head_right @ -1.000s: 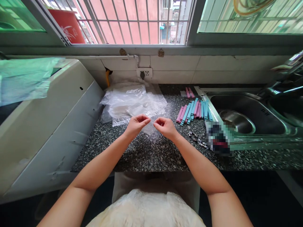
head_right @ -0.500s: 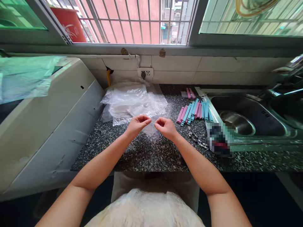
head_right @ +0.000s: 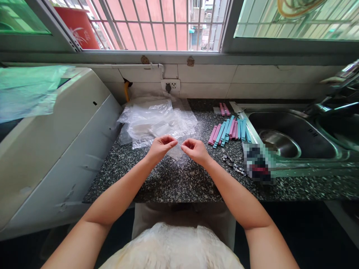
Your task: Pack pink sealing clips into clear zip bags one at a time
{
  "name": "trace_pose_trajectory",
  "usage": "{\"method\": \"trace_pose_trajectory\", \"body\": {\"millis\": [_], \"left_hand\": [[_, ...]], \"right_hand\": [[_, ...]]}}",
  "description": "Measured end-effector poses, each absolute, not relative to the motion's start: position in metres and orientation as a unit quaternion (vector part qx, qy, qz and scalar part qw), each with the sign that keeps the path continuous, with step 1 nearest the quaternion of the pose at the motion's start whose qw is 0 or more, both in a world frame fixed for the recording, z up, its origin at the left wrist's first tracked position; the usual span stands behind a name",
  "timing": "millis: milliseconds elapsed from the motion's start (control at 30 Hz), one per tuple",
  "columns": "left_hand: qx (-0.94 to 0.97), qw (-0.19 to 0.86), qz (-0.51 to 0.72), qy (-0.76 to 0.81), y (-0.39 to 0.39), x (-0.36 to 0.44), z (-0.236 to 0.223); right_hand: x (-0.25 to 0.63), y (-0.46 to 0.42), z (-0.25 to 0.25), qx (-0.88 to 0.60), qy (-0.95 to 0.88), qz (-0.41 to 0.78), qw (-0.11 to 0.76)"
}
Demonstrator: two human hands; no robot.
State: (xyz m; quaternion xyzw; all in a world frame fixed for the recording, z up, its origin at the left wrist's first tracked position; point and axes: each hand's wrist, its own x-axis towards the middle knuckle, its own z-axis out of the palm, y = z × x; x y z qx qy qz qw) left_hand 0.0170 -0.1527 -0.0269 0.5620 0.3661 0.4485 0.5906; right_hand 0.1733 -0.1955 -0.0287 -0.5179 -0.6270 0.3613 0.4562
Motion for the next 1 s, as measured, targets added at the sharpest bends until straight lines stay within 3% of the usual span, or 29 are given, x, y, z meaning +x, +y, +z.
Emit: {"method": "trace_pose_trajectory", "body": {"millis": [1000], "left_hand": [[0.566,0.581,0.453,0.371,-0.1528,0.0155,-0.0272]], "right_hand": [[0.1727,-0.1974,-0.0291,-0.52,-0.635,0.348,0.453]]}}
